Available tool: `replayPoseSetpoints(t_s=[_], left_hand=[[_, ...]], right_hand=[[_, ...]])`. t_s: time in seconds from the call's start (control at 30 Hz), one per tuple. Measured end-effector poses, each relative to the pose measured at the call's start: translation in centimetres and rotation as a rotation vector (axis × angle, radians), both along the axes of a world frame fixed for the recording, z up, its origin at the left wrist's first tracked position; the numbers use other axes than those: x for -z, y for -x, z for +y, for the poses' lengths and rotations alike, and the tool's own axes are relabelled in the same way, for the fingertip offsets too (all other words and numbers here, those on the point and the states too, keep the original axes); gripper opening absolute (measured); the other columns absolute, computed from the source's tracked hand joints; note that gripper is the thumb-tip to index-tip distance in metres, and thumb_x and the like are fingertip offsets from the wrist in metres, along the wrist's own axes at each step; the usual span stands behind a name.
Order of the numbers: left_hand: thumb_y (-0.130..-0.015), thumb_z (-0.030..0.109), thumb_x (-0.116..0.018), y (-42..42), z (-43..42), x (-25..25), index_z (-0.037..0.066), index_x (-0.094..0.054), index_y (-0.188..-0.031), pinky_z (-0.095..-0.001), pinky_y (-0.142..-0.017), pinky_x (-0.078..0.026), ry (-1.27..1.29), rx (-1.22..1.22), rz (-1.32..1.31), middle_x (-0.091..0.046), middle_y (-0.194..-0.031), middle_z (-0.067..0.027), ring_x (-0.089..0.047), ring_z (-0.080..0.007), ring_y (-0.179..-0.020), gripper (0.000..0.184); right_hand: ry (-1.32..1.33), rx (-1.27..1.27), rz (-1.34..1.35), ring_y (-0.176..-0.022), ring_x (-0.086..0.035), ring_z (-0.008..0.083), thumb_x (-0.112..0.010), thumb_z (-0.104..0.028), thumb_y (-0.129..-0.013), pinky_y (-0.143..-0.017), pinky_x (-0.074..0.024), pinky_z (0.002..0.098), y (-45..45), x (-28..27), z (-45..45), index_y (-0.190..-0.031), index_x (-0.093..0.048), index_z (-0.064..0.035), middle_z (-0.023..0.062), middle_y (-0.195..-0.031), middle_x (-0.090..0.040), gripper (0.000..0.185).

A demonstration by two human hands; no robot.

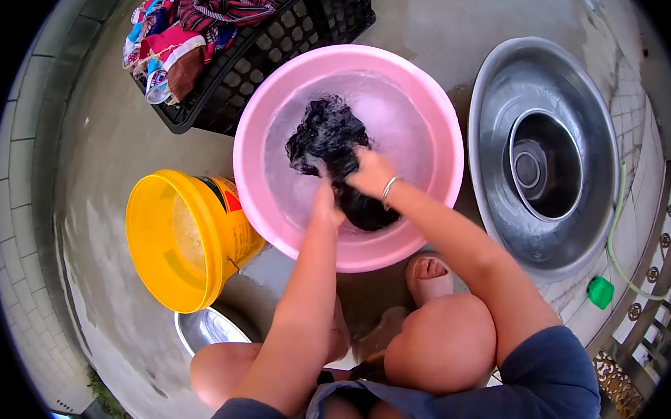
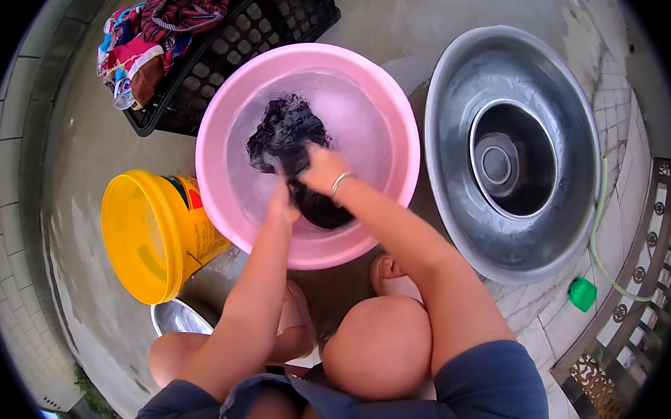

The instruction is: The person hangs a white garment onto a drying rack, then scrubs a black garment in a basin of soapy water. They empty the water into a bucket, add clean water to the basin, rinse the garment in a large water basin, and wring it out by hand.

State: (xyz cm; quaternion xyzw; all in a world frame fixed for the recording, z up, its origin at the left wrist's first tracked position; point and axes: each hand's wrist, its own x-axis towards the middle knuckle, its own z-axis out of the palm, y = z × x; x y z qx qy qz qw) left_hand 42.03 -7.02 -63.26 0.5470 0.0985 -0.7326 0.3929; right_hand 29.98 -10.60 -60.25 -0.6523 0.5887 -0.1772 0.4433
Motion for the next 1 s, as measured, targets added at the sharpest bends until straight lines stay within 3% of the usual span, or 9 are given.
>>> replayPoseSetpoints(t_s=[0.1, 0.2, 0.3, 0.37, 0.57, 0.7, 0.77, 0.83, 1.0], left_hand=[[-0.08, 0.049, -0.043, -1.1, -1.7, -1.0, 0.006, -0.053, -0.102, -0.037, -0.079, -0.042, 0.4, -0.082, 0.438, -0.056, -0.098, -0.006, -0.053, -0.0213, -0.088, 0.049], [-0.082, 0.041, -0.042, -1.8, -1.0, -1.6, 0.005, -0.052, -0.103, -0.0351, -0.079, -0.043, 0.492, 0.018, 0.35, -0.056, -0.098, -0.0077, -0.053, -0.0215, -0.089, 0.043], [-0.085, 0.034, -0.04, -0.4, 0.6, -1.6, 0.004, -0.048, -0.108, -0.0343, -0.083, -0.042, 0.676, -0.192, 0.056, -0.053, -0.104, -0.0104, -0.05, -0.0224, -0.097, 0.039], [-0.08, 0.019, -0.049, 1.9, -1.0, -7.1, 0.002, -0.048, -0.105, -0.0363, -0.077, -0.044, 0.258, -0.093, -0.083, -0.054, -0.1, -0.0117, -0.054, -0.0236, -0.086, 0.031], [-0.064, 0.006, -0.057, 0.9, 0.6, -1.0, -0.003, -0.042, -0.109, -0.0375, -0.085, -0.037, 0.612, 1.004, -1.393, -0.047, -0.107, -0.0218, -0.044, -0.0331, -0.102, 0.049], [-0.059, 0.008, -0.061, -0.8, -0.7, -0.7, -0.004, -0.043, -0.107, -0.0362, -0.086, -0.036, 0.55, 1.426, -1.246, -0.048, -0.104, -0.0222, -0.044, -0.0341, -0.1, 0.053], [-0.064, 0.015, -0.061, -3.6, -1.5, -1.0, -0.001, -0.048, -0.106, -0.0339, -0.081, -0.041, 0.377, 0.961, -0.492, -0.054, -0.1, -0.0135, -0.049, -0.0281, -0.094, 0.047], [-0.071, 0.028, -0.059, -4.3, -2.4, -3.5, 0.002, -0.047, -0.11, -0.0376, -0.082, -0.041, 0.072, 0.588, -0.27, -0.052, -0.106, -0.0127, -0.05, -0.0275, -0.096, 0.048], [-0.077, 0.048, -0.047, -1.3, -3.2, -2.9, 0.005, -0.047, -0.111, -0.0402, -0.084, -0.039, -0.06, -0.001, 0.034, -0.05, -0.109, -0.0125, -0.048, -0.0261, -0.1, 0.055]], right_hand=[[0.255, -0.339, 0.065, -0.063, -0.056, 0.0311, -0.057, -0.044, -0.065, -0.057, -0.0457, 0.039, -1.9, -6.6, 2.8, -0.063, -0.054, -0.0021, 0.0169, -0.066, -0.057, 0.042], [0.696, -0.336, -0.084, -0.043, -0.05, 0.0238, -0.057, -0.047, -0.067, -0.038, -0.0388, 0.0304, -2.8, -7.4, 4.4, -0.046, -0.045, -0.0065, 0.0093, -0.046, -0.047, 0.047], [0.434, -0.135, 0.165, -0.053, -0.054, 0.0297, -0.045, -0.048, -0.073, -0.05, -0.0448, 0.0369, -1.1, -4.9, 0.8, -0.058, -0.056, -0.0064, 0.0132, -0.056, -0.055, 0.046], [0.101, 0.017, 0.345, -0.061, -0.056, 0.0309, -0.043, -0.046, -0.074, -0.063, -0.0448, 0.0386, 1.1, -2.1, -2.1, -0.066, -0.059, -0.0061, 0.0149, -0.063, -0.057, 0.044], [-0.14, -0.018, 0.734, -0.116, -0.028, 0.0347, -0.055, -0.031, -0.069, -0.082, -0.0333, 0.051, 2.9, -5.1, -3.7, -0.123, -0.03, -0.0127, 0.0174, -0.13, -0.023, 0.063], [0.051, -0.349, 0.628, -0.117, -0.026, 0.0327, -0.054, -0.029, -0.069, -0.089, -0.0273, 0.0521, 0.7, -1.6, 0.2, -0.122, -0.032, -0.0257, 0.0181, -0.126, -0.029, 0.058], [-0.159, -0.374, 0.649, -0.118, -0.028, 0.0292, -0.054, -0.028, -0.069, -0.089, -0.0274, 0.0511, 1.8, -1.3, -1.8, -0.12, -0.036, -0.0259, 0.0135, -0.127, -0.032, 0.054], [-0.269, -0.059, 0.649, -0.102, -0.048, 0.0258, -0.056, -0.027, -0.067, -0.083, -0.0373, 0.0427, 2.2, 2.1, -3.6, -0.108, -0.05, -0.0147, 0.0123, -0.107, -0.052, 0.044], [-0.246, 0.313, -0.37, -0.067, -0.055, 0.0287, -0.057, -0.034, -0.067, -0.062, -0.0436, 0.0329, -0.4, 2.2, -2.5, -0.075, -0.056, -0.0026, 0.0179, -0.075, -0.058, 0.033]])
